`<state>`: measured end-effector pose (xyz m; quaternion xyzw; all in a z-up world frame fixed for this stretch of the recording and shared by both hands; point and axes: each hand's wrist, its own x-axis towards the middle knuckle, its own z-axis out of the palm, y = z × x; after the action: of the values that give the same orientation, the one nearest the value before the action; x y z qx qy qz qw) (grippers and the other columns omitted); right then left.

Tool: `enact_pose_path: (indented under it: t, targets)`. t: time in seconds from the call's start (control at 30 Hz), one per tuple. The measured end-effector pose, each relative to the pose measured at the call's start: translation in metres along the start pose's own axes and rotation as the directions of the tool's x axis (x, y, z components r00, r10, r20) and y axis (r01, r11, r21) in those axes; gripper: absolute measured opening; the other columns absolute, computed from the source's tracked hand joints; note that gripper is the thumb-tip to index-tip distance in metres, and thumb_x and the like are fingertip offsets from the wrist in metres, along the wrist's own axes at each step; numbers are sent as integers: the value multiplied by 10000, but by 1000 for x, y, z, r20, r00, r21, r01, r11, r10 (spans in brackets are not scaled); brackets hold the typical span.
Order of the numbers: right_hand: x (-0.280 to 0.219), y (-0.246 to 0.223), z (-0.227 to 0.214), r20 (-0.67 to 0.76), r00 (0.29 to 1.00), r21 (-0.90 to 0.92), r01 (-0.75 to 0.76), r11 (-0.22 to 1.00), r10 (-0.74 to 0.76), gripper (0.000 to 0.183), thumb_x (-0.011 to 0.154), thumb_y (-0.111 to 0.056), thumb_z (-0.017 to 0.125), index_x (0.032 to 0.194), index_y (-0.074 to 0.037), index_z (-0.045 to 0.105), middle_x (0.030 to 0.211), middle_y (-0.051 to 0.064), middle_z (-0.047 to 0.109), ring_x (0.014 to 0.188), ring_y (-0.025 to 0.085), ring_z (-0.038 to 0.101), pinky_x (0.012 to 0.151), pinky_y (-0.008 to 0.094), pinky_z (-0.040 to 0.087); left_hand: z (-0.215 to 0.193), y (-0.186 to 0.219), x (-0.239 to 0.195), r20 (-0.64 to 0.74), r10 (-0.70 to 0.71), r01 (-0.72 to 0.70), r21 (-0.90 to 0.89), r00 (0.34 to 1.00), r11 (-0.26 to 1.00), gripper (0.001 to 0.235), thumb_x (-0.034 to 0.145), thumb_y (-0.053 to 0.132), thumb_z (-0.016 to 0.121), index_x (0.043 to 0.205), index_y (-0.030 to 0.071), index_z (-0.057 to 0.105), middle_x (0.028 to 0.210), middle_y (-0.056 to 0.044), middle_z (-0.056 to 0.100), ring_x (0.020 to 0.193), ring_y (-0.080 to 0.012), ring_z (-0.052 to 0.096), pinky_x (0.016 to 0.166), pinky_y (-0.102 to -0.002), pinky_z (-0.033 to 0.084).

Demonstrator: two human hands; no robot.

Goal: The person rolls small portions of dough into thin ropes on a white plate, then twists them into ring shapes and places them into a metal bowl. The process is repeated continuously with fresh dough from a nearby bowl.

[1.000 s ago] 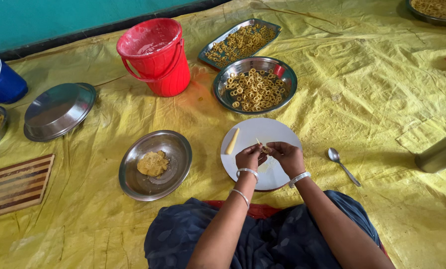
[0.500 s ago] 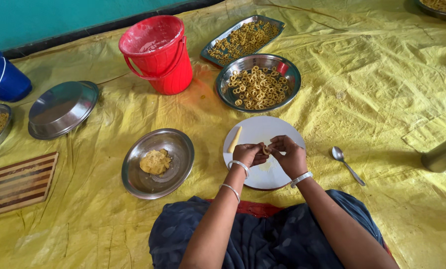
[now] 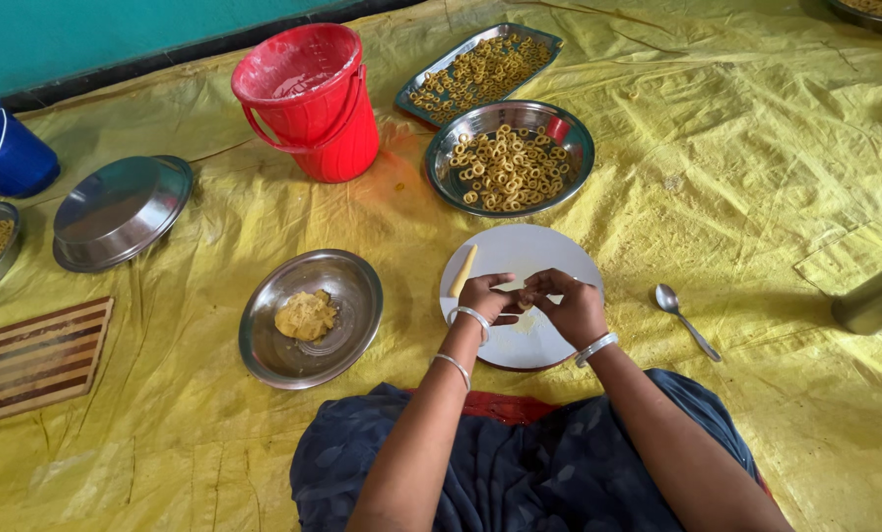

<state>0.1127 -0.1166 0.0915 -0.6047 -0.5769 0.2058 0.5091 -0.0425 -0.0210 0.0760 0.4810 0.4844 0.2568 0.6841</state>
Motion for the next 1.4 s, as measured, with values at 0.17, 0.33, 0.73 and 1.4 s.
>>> enact_pose_path:
  t: [0.17, 0.33, 0.73, 1.4]
  targets:
    - [8, 30, -4, 124, 992, 109, 18, 994, -31, 191, 960, -116, 672, 1116, -37, 747, 958, 48, 798, 850, 114, 771, 767, 284, 617, -9, 5, 1, 90, -94, 87, 75, 991, 993, 805, 816, 82, 797, 1523, 28, 414, 1000, -171, 769, 786, -225, 768, 630, -359, 663]
    - [6, 48, 3, 332, 933, -4, -146, 989, 139, 176, 919, -162, 740, 1045, -56, 803, 846, 56, 810, 773, 149, 760, 731, 294, 612, -12, 3, 3, 85, -124, 102, 219, 989, 970, 869, 801, 62, 830, 1543, 58, 378, 1019, -182, 750, 806, -261, 755, 639, -378, 639]
    - [14, 115, -17, 338, 745, 679, -616, 399, 575, 269, 982, -102, 576, 1199, 36, 656, 1100, 173, 744, 964, 266, 723, 847, 383, 609, -18, -20, 18, 141, -128, 129, 4, 982, 992, 436, 940, 180, 685, 1359, 66, 640, 1049, -78, 768, 789, -214, 764, 650, -384, 625]
    - [16, 140, -10, 216, 723, 657, -605, 450, 656, 236, 933, 79, 555, 1129, 44, 681, 1092, 167, 762, 1006, 266, 753, 770, 317, 580, -23, -28, 43, 131, -358, 242, 522, 925, 818, 329, 886, 155, 759, 1209, 121, 704, 1002, -59, 767, 817, -203, 729, 666, -411, 605]
